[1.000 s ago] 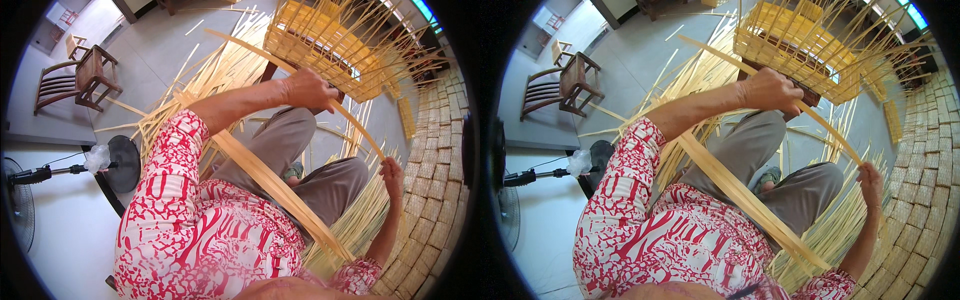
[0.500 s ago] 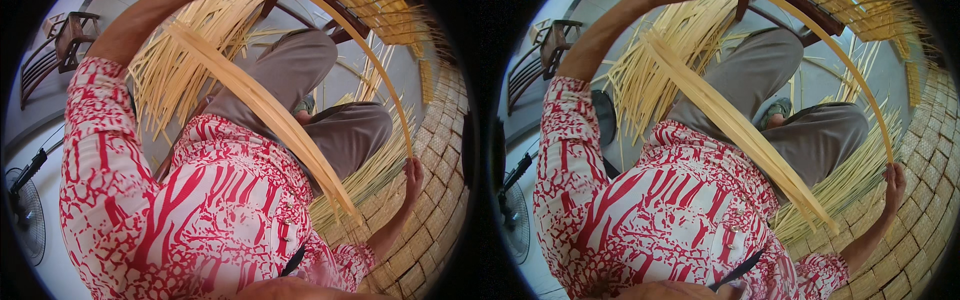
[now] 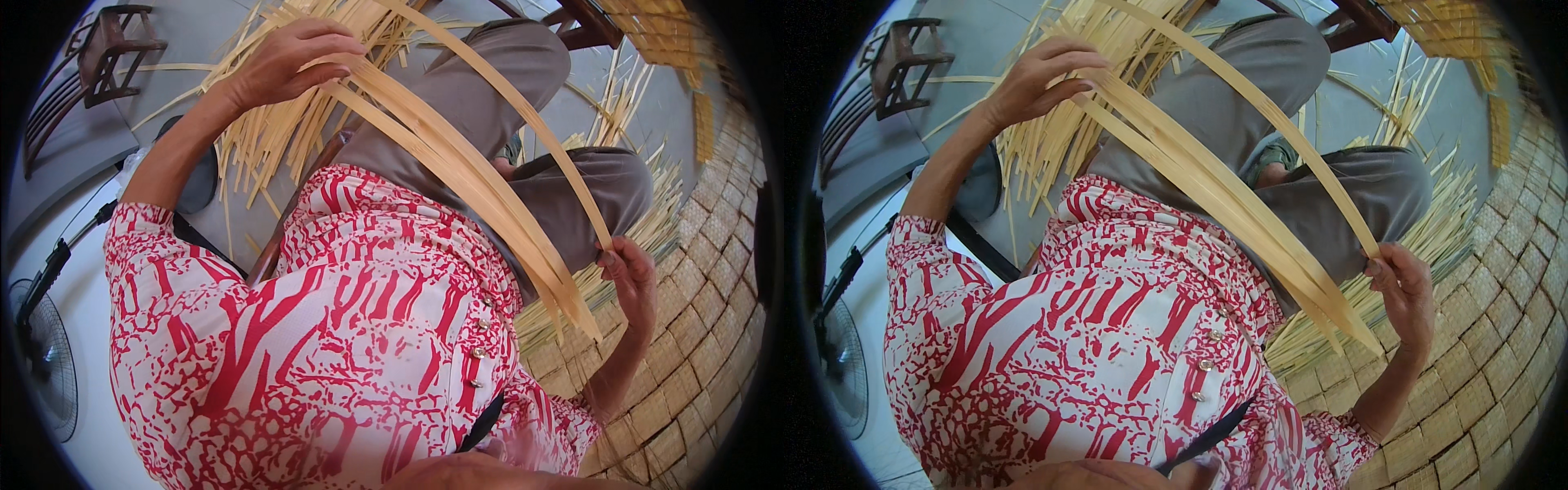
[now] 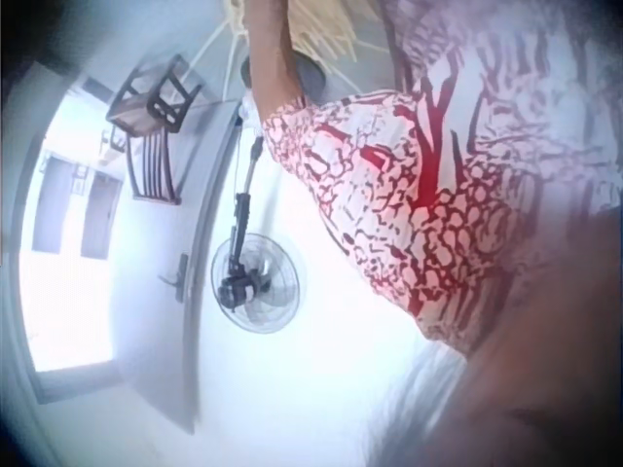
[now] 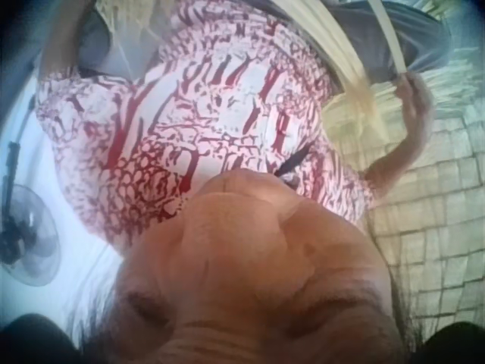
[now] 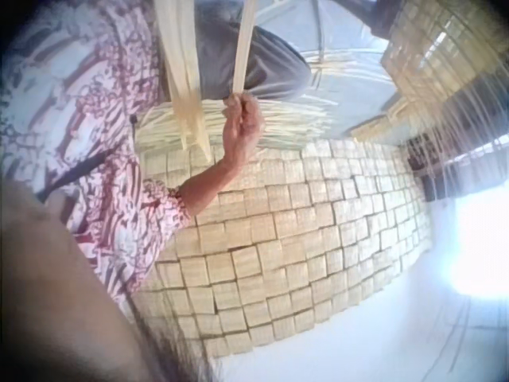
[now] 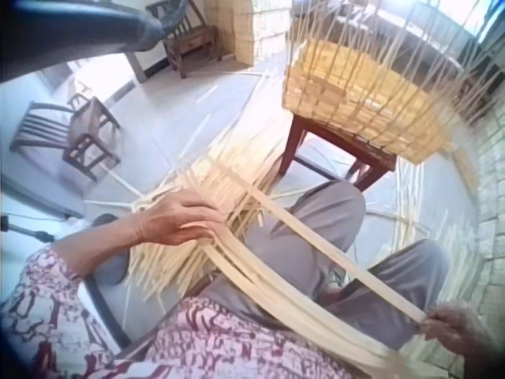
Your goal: The person weaves a basket by hand, interlacing thin bamboo strips through a pre-formed frame resting on a small wooden stool. The person repeatedly pulls strips through the weave and adjusts the tension to maintain the basket's shape.
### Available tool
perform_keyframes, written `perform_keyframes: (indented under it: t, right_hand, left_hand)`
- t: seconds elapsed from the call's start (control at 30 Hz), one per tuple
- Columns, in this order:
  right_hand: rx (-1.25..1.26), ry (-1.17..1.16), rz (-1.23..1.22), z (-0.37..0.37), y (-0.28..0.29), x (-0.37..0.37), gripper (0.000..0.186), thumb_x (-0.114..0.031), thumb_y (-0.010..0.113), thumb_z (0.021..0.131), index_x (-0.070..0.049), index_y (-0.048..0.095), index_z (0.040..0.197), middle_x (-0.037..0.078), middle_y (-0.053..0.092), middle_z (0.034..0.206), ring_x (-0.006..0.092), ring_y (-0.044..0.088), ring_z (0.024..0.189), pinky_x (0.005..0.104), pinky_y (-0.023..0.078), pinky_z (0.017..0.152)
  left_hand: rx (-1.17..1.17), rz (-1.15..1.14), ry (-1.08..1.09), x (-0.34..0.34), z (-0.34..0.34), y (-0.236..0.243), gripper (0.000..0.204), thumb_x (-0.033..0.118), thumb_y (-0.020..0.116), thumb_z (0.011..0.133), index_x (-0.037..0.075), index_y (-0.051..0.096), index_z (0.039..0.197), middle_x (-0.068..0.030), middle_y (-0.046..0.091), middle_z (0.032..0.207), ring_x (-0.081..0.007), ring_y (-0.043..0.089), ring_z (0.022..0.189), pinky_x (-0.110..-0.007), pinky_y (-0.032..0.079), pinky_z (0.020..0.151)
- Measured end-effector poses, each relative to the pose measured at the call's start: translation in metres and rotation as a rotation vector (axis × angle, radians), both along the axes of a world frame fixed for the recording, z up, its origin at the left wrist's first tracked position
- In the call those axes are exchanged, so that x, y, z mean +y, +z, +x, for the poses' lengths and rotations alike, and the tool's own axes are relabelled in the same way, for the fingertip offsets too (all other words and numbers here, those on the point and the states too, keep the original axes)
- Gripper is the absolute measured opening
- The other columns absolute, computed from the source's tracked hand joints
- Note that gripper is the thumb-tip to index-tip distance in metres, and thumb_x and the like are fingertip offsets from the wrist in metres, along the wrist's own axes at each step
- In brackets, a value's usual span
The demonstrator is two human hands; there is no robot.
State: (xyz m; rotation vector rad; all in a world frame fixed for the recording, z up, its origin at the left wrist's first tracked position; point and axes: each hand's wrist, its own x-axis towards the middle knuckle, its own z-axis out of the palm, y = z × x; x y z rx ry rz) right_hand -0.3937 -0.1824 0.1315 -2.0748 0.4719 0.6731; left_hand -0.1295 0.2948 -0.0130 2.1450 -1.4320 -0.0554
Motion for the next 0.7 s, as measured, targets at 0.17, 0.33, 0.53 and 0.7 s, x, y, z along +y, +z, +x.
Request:
perform_keyframes:
  t: [0.17, 0.33, 0.53, 0.7]
  right_hand:
    - [-0.142, 0.256, -0.162, 0.010, 0.004, 0.025, 0.015, -0.004, 0.063, 0.093, 0.003, 0.066, 0.106, 0.010, 0.061, 0.082, 0.0161, 0.060, 0.072, 0.0310, 0.049, 0.067]
    - [-0.402, 0.341, -0.348, 0.026, 0.019, 0.045, 0.034, -0.010, 0.066, 0.092, 0.002, 0.061, 0.123, 0.014, 0.065, 0.108, 0.0239, 0.064, 0.100, 0.0346, 0.049, 0.088]
    - [-0.219, 0.263, 0.247, 0.026, 0.036, 0.088, 0.053, -0.038, 0.069, 0.094, 0.002, 0.058, 0.128, 0.015, 0.065, 0.109, 0.0271, 0.063, 0.101, 0.0370, 0.049, 0.091]
    - [-0.041, -0.087, 0.195, -0.010, 0.058, 0.031, 0.023, -0.021, 0.064, 0.099, -0.002, 0.064, 0.086, 0.000, 0.059, 0.064, 0.0059, 0.055, 0.053, 0.0213, 0.042, 0.048]
  left_hand:
    - [-0.019, 0.087, -0.207, -0.002, -0.019, 0.013, 0.029, 0.024, 0.077, 0.085, 0.009, 0.066, 0.105, -0.0083, 0.065, 0.108, -0.0298, 0.062, 0.102, -0.041, 0.051, 0.086]
    - [0.368, 0.008, -0.157, -0.025, -0.042, 0.044, 0.031, 0.022, 0.081, 0.081, 0.007, 0.065, 0.103, -0.0069, 0.065, 0.088, -0.0270, 0.063, 0.077, -0.036, 0.050, 0.066]
    - [0.080, -0.167, -0.279, -0.098, -0.049, 0.132, 0.030, 0.026, 0.082, 0.078, 0.009, 0.067, 0.097, -0.0044, 0.063, 0.077, -0.0211, 0.064, 0.064, -0.035, 0.047, 0.052]
    - [-0.257, -0.183, -0.422, -0.175, -0.028, 0.129, 0.026, 0.031, 0.073, 0.086, 0.010, 0.059, 0.083, -0.0027, 0.056, 0.068, -0.0213, 0.063, 0.059, -0.035, 0.046, 0.046]
